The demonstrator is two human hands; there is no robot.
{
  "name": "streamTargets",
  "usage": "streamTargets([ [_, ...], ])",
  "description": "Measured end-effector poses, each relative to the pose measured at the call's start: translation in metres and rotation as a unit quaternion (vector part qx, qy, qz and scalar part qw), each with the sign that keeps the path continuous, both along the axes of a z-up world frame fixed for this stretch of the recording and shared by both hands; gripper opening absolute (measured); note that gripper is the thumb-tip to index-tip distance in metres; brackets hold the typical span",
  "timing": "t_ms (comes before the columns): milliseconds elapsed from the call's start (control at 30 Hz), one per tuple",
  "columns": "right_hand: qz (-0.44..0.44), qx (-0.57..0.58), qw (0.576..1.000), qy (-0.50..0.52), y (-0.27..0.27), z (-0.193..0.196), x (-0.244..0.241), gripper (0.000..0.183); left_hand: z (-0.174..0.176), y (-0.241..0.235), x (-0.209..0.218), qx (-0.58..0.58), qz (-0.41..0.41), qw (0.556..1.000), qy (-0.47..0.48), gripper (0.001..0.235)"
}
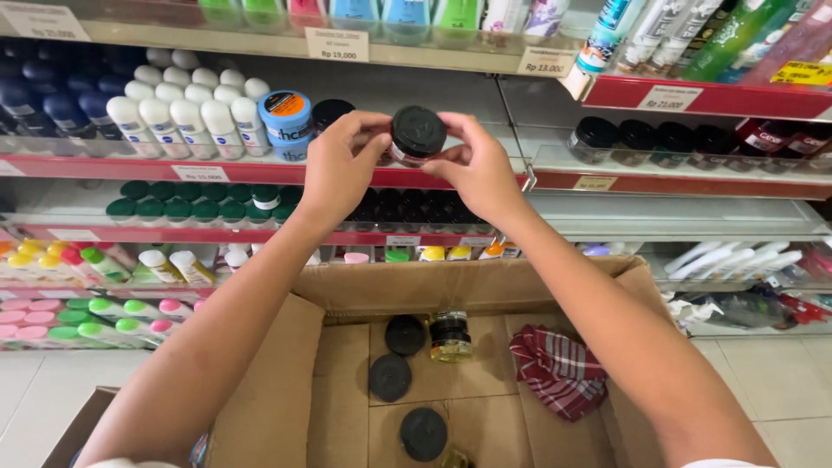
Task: Wiping jars of personal care products with a cloth and placing them on a grocery store shelf.
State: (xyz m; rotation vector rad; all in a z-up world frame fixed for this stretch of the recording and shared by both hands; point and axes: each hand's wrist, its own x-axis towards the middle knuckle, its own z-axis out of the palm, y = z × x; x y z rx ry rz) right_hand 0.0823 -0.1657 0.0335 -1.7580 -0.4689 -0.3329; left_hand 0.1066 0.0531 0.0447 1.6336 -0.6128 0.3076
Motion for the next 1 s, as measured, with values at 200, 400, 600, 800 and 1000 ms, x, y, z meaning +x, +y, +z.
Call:
streamTargets([
  [200, -0.098, -0.122, 0.968, -0.194, 0.025, -0.008, 0.024, 0.067, -0.009, 0.012, 0.023, 0.034, 0.082, 0.979, -0.185, 0.025],
  [400, -0.127, -0.149, 0.969, -0.148, 0.037, -0.019, 0.054, 0.067, -0.028, 0.017, 0.050, 0.093, 0.128, 0.956, -0.248, 0.038],
  [600, -0.153, -0.202, 0.963, -0.087, 0.042, -0.004, 0.057, 0.066, -0.051, 0.011, 0.059, 0.137, 0.120, 0.950, -0.253, 0.053],
  [800, -0.128, -0.318, 0.916, -0.208, 0.031, -0.013, 0.073, 0.069, -0.056, 0.009, 0.054, 0.198, 0.090, 0.960, -0.175, 0.066],
  [1000, -0.109, -0.296, 0.921, -0.228, 0.032, -0.013, 0.078, 0.054, -0.065, 0.011, 0.057, 0.224, 0.090, 0.953, -0.183, 0.075],
])
